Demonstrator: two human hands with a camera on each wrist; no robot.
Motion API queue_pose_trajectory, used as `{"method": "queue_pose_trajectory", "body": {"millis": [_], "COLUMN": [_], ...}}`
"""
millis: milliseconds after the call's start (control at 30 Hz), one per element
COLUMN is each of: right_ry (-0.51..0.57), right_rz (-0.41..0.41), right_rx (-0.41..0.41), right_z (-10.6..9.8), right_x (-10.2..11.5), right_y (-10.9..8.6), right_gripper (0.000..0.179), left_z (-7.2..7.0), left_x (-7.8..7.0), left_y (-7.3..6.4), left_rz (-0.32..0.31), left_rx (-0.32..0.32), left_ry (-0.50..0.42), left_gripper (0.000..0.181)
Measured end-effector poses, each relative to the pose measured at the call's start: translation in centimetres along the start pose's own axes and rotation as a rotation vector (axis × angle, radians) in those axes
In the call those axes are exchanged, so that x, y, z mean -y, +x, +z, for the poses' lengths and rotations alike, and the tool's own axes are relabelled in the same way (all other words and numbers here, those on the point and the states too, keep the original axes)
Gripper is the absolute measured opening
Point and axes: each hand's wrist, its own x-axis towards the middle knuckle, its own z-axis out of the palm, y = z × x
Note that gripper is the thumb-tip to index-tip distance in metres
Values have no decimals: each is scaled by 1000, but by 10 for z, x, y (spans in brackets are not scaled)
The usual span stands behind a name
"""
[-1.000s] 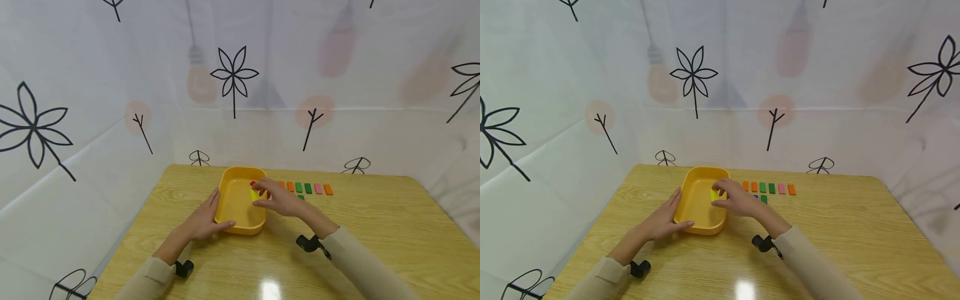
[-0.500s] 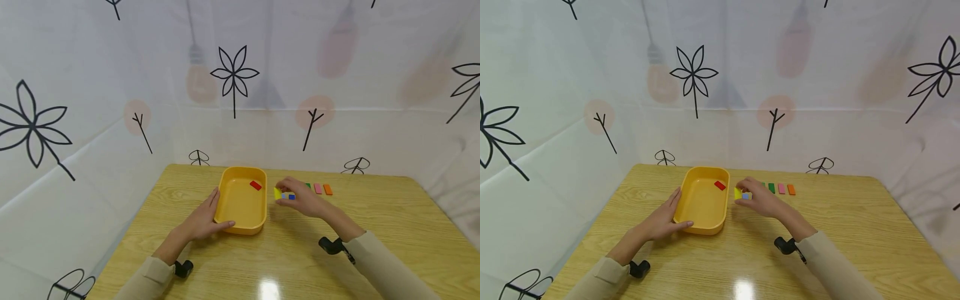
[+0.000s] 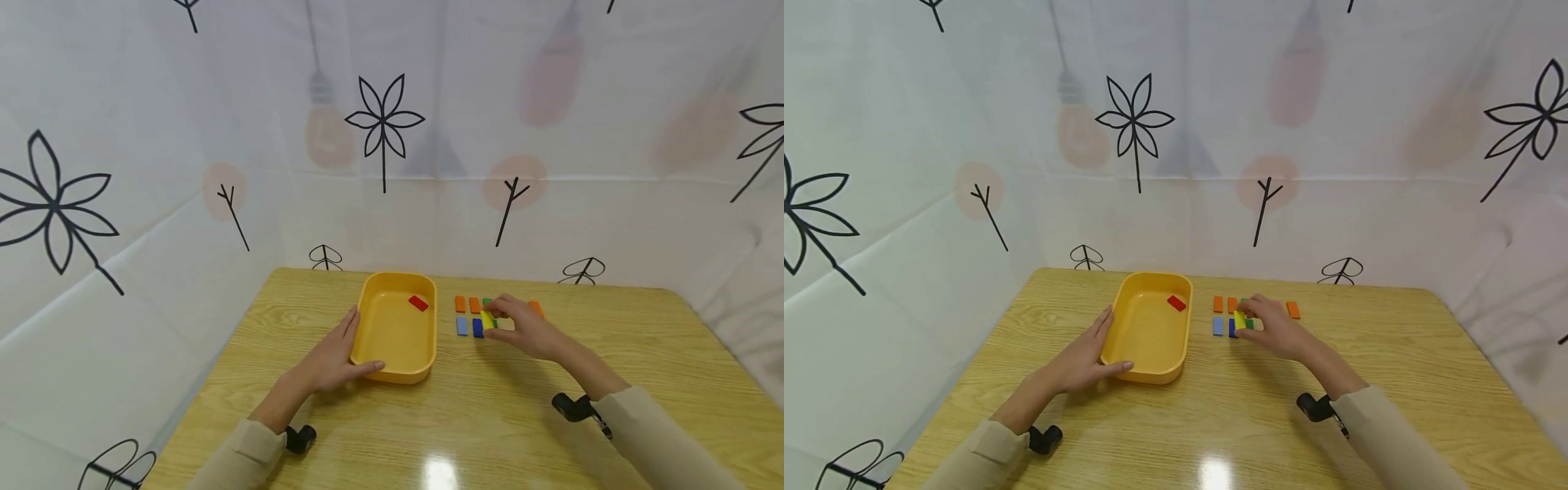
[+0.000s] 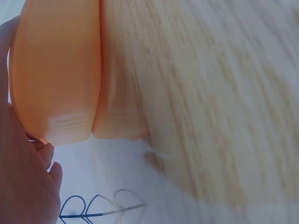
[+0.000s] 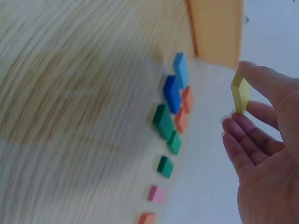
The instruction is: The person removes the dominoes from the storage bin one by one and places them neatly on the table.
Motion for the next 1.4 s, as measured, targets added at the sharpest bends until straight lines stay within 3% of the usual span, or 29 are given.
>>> {"method": "queue_pose_trajectory", "body": {"millis": [700,1400], "right_ry": [-79,-110], "right_rz": [146,145], "right_rx": [24,68], "right_z": [3,5], "right_x": [-55,-62], "right_y": [-16,-11], "right_gripper": [35,40], "left_z": [1,2], "left_x": [0,1], "left_y": [1,1], "left_rz": [-20,-23], "left_rx": [14,11], "left_ry": [3,6], "left_gripper": [120,121]}}
